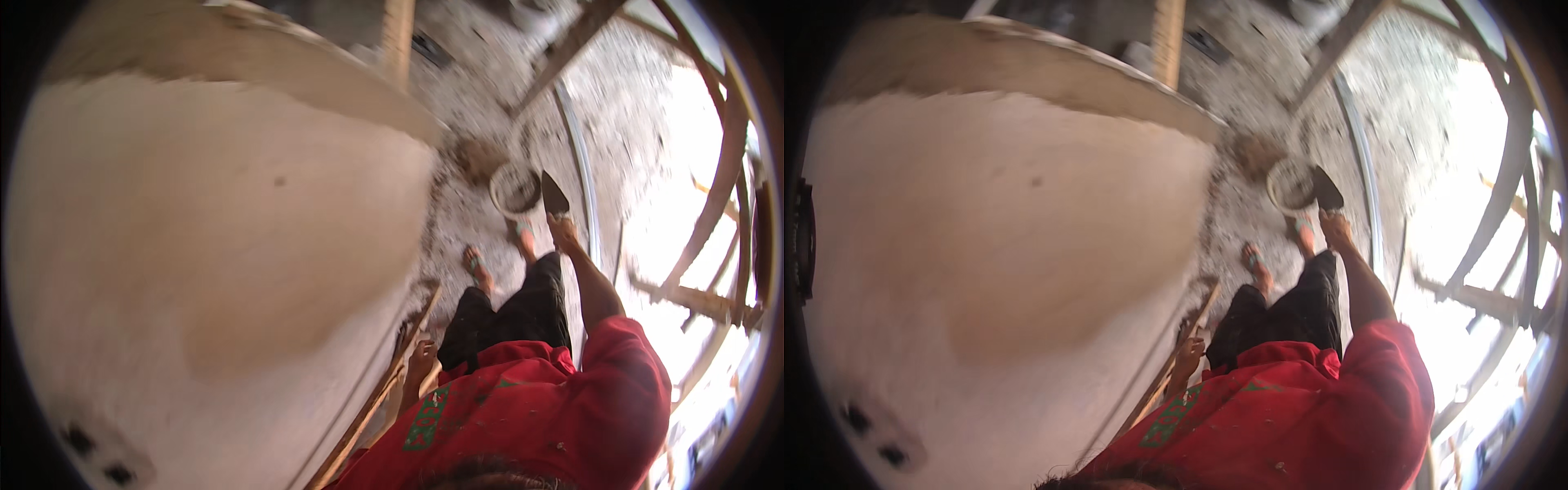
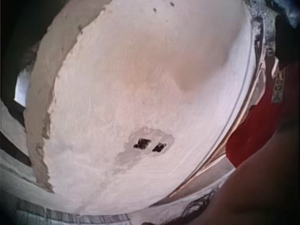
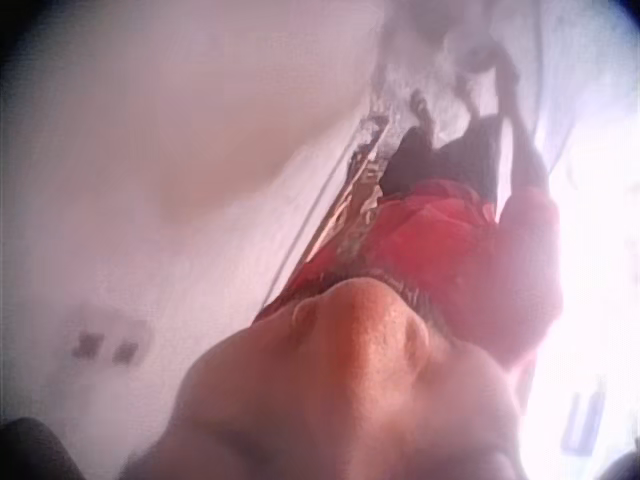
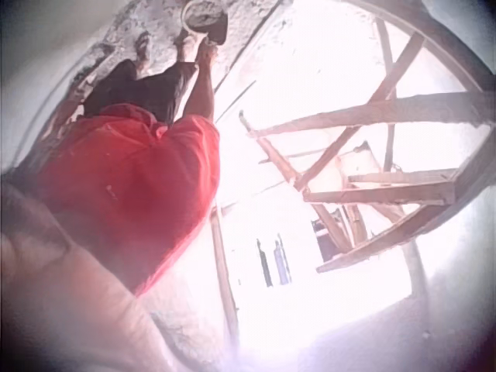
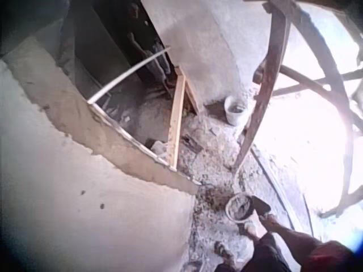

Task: The person scoops wet cement from a bucket using a trowel and applies it to a curved wall surface. They repeatedly smooth and level the plaster with the trowel, working along the wall's edge and around embedded fixtures.

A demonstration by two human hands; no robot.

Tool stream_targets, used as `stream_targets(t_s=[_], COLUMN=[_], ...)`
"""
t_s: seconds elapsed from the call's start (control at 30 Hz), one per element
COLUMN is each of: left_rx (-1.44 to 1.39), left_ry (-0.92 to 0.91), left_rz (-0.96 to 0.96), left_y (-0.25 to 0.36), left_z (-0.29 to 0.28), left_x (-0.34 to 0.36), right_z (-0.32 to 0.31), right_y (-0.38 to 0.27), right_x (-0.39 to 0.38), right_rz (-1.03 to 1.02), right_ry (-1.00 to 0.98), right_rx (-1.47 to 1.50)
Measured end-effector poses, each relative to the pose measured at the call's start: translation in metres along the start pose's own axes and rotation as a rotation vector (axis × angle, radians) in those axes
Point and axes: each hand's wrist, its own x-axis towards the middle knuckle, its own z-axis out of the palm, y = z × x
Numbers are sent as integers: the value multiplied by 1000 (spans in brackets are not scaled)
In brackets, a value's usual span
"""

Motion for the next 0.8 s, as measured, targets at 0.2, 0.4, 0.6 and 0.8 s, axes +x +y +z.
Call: stream_targets(t_s=[0.2, 0.4, 0.6, 0.8], left_rx=[-108, -268, -347, -141], left_ry=[-64, -24, 39, 26], left_rz=[-666, -901, -984, -482], left_y=[-66, -104, -76, 6], left_z=[15, 43, 62, 37], left_x=[-24, -45, -28, 34], right_z=[110, 246, 321, 285], right_y=[95, 134, 90, 116], right_x=[77, 217, 241, 155], right_rz=[16, 22, 235, 176], right_ry=[-175, 105, -271, -286], right_rx=[-173, -284, -32, 699])
